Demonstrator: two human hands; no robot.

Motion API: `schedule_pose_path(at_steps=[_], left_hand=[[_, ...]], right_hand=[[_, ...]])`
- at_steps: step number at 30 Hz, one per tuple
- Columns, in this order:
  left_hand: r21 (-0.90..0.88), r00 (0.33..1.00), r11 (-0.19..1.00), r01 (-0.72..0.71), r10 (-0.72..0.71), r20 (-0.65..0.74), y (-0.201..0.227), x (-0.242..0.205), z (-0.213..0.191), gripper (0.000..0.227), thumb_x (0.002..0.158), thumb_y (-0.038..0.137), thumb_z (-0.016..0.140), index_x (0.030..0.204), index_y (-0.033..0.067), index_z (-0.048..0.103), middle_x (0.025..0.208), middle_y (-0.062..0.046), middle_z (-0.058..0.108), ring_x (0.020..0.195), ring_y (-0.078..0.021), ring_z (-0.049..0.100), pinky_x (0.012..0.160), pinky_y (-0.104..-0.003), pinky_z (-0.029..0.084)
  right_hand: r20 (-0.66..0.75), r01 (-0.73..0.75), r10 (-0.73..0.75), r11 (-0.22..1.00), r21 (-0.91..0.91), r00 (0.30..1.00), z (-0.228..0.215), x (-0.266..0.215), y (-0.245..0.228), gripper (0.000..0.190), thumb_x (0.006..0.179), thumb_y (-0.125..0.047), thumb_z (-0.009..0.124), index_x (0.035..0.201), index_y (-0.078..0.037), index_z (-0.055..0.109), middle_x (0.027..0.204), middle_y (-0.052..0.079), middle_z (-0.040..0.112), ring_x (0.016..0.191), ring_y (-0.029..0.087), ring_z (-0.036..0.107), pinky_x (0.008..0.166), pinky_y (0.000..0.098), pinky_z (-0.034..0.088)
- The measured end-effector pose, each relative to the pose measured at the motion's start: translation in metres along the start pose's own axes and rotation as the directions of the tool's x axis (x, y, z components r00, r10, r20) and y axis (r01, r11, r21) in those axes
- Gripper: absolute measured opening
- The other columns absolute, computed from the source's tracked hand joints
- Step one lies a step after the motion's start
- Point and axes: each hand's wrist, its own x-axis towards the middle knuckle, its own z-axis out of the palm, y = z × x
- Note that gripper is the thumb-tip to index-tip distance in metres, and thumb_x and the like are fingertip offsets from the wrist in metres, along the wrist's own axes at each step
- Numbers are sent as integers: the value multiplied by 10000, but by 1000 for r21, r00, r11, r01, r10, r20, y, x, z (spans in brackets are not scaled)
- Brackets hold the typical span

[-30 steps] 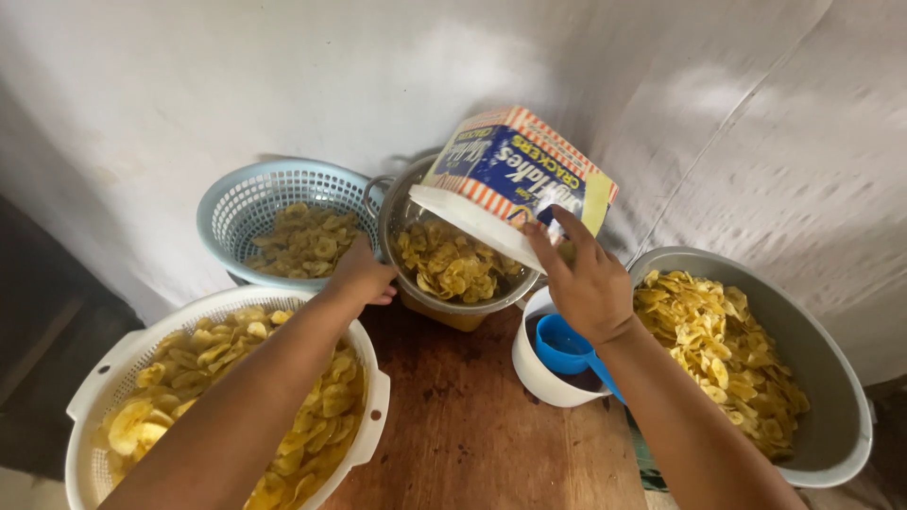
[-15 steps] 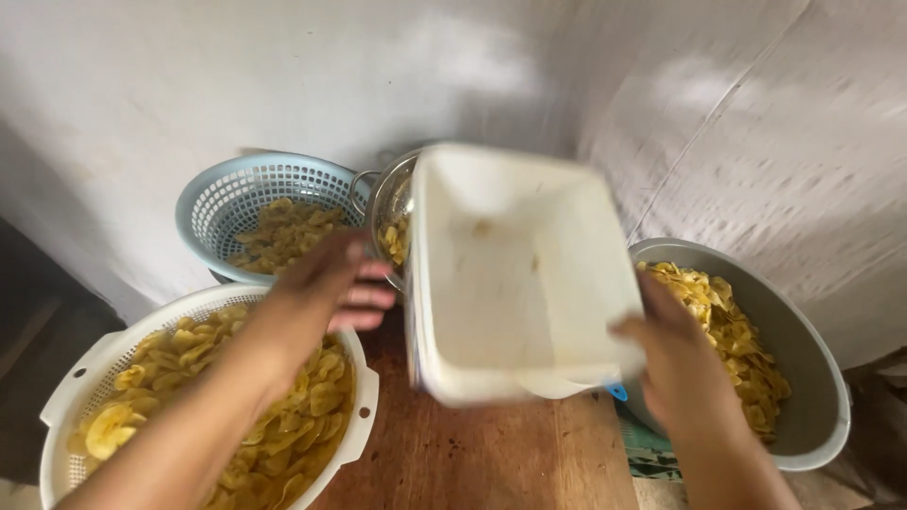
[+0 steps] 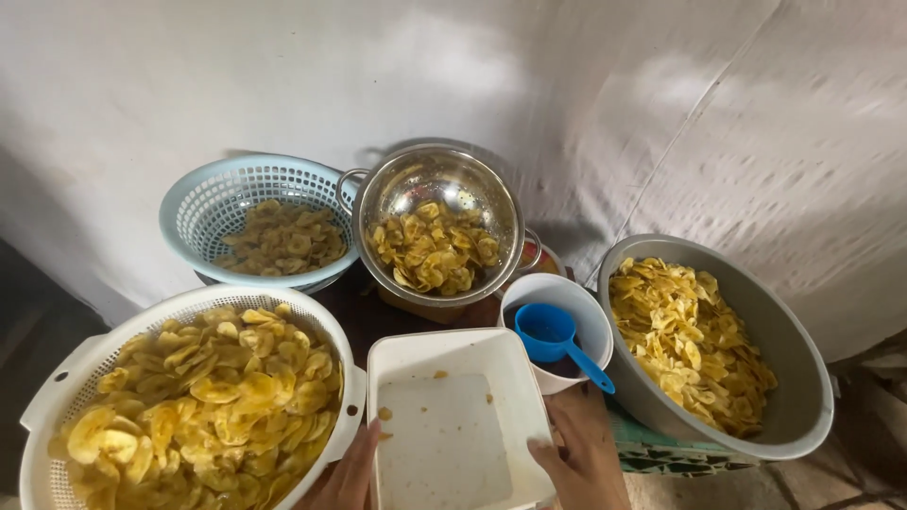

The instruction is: The person transfers fried banana chips between colanders and plastic containers, pours syrup over the chips in a container using a scoop, and shakes the container by hand to coat them.

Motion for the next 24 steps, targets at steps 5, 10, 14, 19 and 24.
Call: schedule_pose_path(at_steps=[5,10,14,19,24], left_hand=[[225,989,964,-144,137,47,5,11,-19,590,936,348,610,1384,-25,517,1232,-302,646,1155,-424,648,1002,-573,508],[444,953,849,-285,303,33,51,47,-37,469,964,344,576,1330,51,565,1187,-272,677,975,-349,724,811,-514,625],[276,835,889,-365,181,520,116,111,-62,622,990,464,606,1460,70,505,1449,-333,536,1185,-499,631,811,-575,586],[-65,730,943,-326,295,616,195,190,-28,664,930,349,689,1418,-41,468,1413,-356,450,1281,-493,516,966,-576,502],[-183,797,937,-297,349,493,229,252,26,482,879,237,722,1254,-34,586,1307,-290,576,1161,-460,583,917,-551,514]], right_hand=[[243,-482,424,831,279,872,-39,-4,25,555,796,-85,667,1350,-114,650,1372,37,617,1066,210,679,855,367,605],[-188,-658,636,748,-86,748,-148,77,136,507,981,-425,618,1433,-202,675,1172,151,775,975,286,711,807,409,578],[-220,-660,623,699,-275,751,-200,162,245,667,903,-529,659,1486,-218,565,1394,231,598,1200,362,644,940,503,571],[-197,-545,540,621,-563,818,-199,221,348,833,844,-594,733,1556,-258,460,1628,242,289,1376,459,460,1054,513,488],[52,-210,440,527,-824,897,-170,235,363,699,892,-580,681,1513,-390,424,1649,145,215,1451,435,315,1112,517,401]])
